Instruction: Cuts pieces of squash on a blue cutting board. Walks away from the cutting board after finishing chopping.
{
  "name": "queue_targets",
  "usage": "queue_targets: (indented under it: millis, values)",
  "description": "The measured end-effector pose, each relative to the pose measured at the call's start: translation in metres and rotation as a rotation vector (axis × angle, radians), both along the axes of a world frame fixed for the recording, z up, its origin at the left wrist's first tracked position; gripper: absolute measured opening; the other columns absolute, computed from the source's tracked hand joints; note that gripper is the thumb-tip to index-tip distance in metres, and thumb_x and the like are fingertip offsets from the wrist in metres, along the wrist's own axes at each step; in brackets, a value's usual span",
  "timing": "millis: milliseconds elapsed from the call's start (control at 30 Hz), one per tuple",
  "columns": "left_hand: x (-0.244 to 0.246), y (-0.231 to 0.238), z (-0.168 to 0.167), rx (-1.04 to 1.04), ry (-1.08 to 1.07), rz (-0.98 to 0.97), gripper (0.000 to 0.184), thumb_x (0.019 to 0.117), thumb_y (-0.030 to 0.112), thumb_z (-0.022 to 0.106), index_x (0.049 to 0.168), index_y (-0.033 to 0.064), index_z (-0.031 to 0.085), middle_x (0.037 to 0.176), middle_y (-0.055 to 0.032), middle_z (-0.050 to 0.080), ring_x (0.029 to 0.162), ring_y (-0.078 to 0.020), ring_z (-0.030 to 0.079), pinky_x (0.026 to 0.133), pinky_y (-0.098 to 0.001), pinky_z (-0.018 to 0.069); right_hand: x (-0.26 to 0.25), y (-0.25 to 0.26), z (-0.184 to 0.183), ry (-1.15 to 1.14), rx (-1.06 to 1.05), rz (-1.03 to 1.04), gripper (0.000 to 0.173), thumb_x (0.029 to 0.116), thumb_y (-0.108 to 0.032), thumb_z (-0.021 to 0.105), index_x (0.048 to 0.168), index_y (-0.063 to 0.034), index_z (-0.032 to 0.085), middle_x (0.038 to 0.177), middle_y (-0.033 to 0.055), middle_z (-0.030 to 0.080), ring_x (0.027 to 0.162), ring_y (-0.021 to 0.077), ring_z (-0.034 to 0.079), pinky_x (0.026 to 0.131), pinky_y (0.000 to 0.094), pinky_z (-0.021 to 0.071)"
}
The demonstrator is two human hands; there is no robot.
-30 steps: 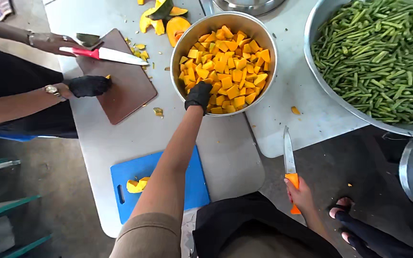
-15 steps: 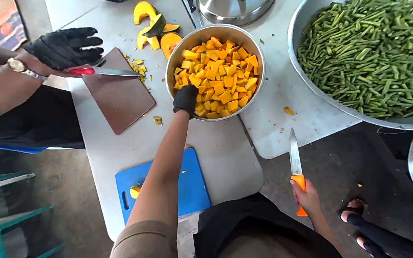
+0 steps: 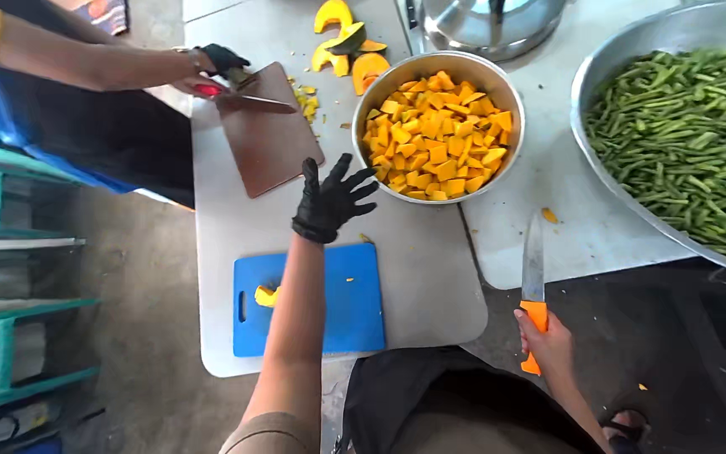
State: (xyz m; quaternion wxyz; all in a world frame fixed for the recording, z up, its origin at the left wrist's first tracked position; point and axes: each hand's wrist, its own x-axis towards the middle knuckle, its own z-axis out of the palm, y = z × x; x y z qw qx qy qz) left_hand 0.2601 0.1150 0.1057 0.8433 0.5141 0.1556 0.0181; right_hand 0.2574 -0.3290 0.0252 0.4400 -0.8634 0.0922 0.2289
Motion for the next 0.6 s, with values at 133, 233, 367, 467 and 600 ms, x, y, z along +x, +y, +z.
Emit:
queue_targets:
  millis: [133, 233, 367, 467, 600]
  values:
    - [-0.028, -0.036, 0.022, -0.242, -0.312, 0.037, 0.118, 0.0704, 0.102, 0.015, 0.161, 0.0270, 0.027, 0.152, -0.0132, 0.052, 0.131, -0.0387, 0.057, 0.091, -0.0536, 0.0580, -0.009, 0.071, 0.042, -0.054, 0.380, 0.031, 0.015, 0.0896, -0.011, 0.068, 0.097, -0.0002, 0.061, 0.063, -0.0099, 0.058, 0.048, -0.0028, 0.054, 0.048, 0.0162, 0.0510]
    - [-0.053, -0.044, 0.033, -0.337, -0.473, 0.078, 0.112, 0.0733, 0.100, 0.017, 0.158, 0.0290, 0.034, 0.154, -0.0094, 0.050, 0.134, -0.0347, 0.055, 0.093, -0.0500, 0.0572, -0.029, 0.132, 0.068, -0.093, 0.595, 0.153, 0.009, 0.0875, -0.006, 0.068, 0.092, -0.0078, 0.061, 0.072, -0.0122, 0.064, 0.058, -0.0035, 0.060, 0.057, 0.0157, 0.0551]
    - [-0.086, -0.023, 0.032, -0.423, -0.578, 0.210, 0.100, 0.0838, 0.091, 0.017, 0.157, 0.0250, 0.036, 0.156, -0.0088, 0.046, 0.136, -0.0311, 0.052, 0.101, -0.0491, 0.0518, -0.082, 0.218, 0.092, -0.041, 0.810, 0.260, 0.010, 0.0902, -0.003, 0.067, 0.089, -0.0111, 0.061, 0.070, -0.0110, 0.064, 0.054, -0.0016, 0.058, 0.053, 0.0161, 0.0531]
    - [-0.109, -0.007, 0.024, -0.576, -0.591, 0.419, 0.086, 0.0948, 0.079, 0.020, 0.152, 0.0177, 0.041, 0.152, -0.0090, 0.049, 0.133, -0.0283, 0.054, 0.102, -0.0475, 0.0501, -0.129, 0.274, 0.091, -0.001, 0.870, 0.285, 0.031, 0.0855, -0.007, 0.075, 0.111, 0.0019, 0.059, 0.074, -0.0063, 0.062, 0.053, 0.0005, 0.056, 0.050, 0.0170, 0.0518]
    - [-0.142, 0.010, 0.035, -0.644, -0.500, 0.597, 0.070, 0.1034, 0.065, 0.023, 0.149, 0.0140, 0.038, 0.147, -0.0082, 0.051, 0.131, -0.0235, 0.055, 0.099, -0.0424, 0.0510, -0.181, 0.326, 0.080, -0.086, 0.922, 0.287, 0.018, 0.0865, -0.002, 0.072, 0.097, -0.0015, 0.057, 0.066, -0.0062, 0.062, 0.050, 0.0011, 0.057, 0.050, 0.0178, 0.0535]
